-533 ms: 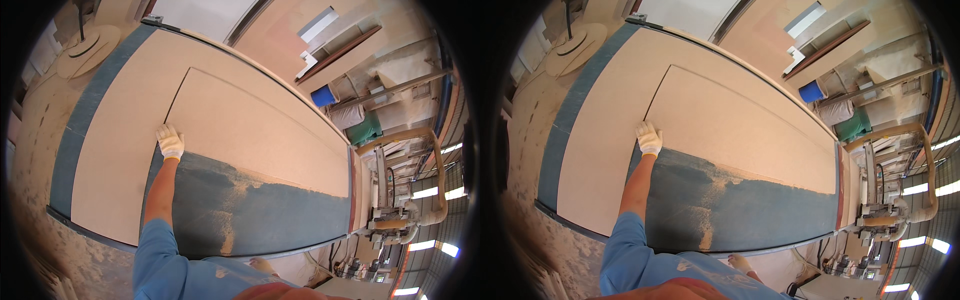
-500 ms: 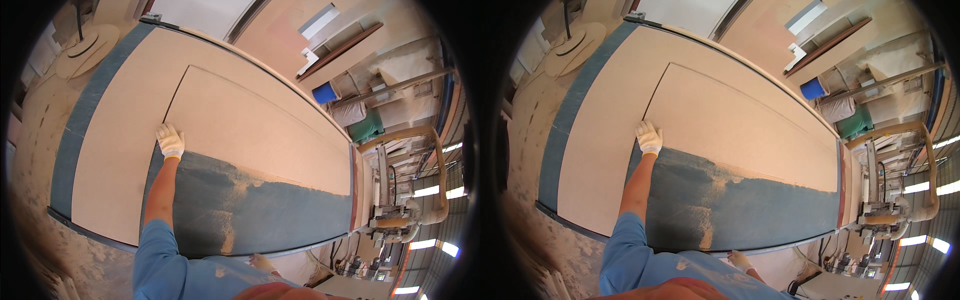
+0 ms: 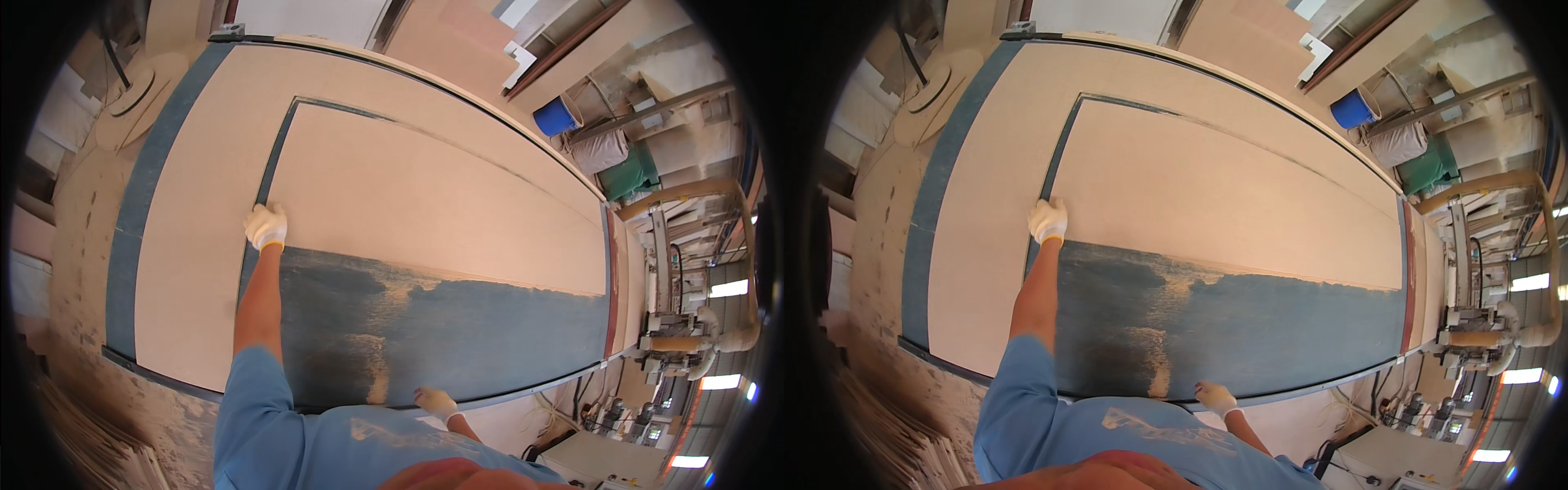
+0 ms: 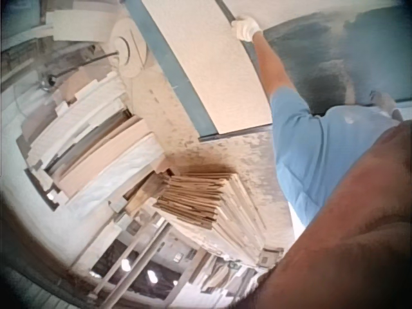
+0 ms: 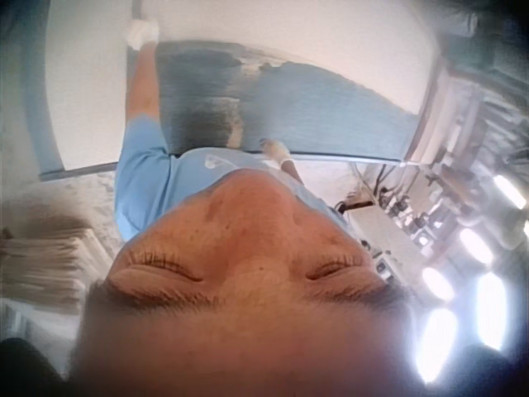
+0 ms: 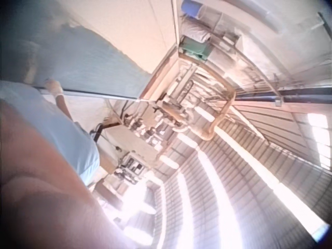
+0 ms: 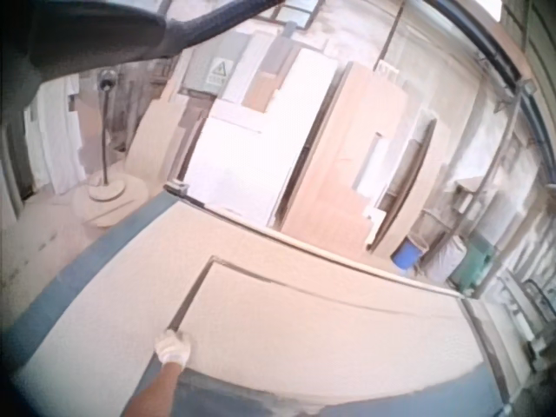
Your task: The person picks up and stacks wooden planks, then moves large flat panels onto a machine table. They use a yellow tool to adjust the machine, interact with a control panel, and carry additional panels to a workbench.
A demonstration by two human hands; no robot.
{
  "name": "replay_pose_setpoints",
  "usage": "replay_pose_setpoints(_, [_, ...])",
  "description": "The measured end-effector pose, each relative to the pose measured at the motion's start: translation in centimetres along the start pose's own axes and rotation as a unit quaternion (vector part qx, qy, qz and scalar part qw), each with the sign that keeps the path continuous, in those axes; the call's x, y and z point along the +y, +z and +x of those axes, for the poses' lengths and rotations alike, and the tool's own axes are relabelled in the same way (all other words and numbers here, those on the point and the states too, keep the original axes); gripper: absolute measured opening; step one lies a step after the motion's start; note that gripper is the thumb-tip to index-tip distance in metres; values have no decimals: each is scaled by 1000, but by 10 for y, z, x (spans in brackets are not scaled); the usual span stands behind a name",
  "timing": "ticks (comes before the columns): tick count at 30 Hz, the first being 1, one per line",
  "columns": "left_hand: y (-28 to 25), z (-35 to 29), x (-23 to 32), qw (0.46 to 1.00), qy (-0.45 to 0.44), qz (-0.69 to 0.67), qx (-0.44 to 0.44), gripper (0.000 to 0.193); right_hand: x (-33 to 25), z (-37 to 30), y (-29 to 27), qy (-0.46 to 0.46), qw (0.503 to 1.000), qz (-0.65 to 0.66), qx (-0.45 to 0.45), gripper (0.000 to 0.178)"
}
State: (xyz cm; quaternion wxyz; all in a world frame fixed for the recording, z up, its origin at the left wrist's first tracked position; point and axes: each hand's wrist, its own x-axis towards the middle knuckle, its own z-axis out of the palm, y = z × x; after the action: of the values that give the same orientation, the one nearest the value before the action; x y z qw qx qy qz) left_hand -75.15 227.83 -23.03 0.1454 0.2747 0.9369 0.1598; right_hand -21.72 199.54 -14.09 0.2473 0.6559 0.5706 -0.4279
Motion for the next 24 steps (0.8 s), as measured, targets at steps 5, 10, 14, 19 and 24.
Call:
replay_pose_setpoints(5, [17, -33, -4, 955, 182, 81, 219, 62, 7, 19, 4, -15, 988, 155, 3, 39])
replay_pose_setpoints(10, [22, -20, 12, 998, -4, -22, 65, 76, 31, 20, 31, -12, 991, 131, 18, 40])
replay_pose_setpoints(14, [25, 23, -21, 977, 98, -177, 59, 82, 29, 31, 47, -30, 996, 79, -7, 36])
replay_pose_setpoints(19, [56, 19, -81, 860, -11, -413, -299, 75, 16, 29, 40, -45, 986, 129, 90, 34])
replay_pose_setpoints(24, [39, -88, -160, 733, -73, -494, -462, 65, 41, 1, 48, -34, 946, 262, 190, 31])
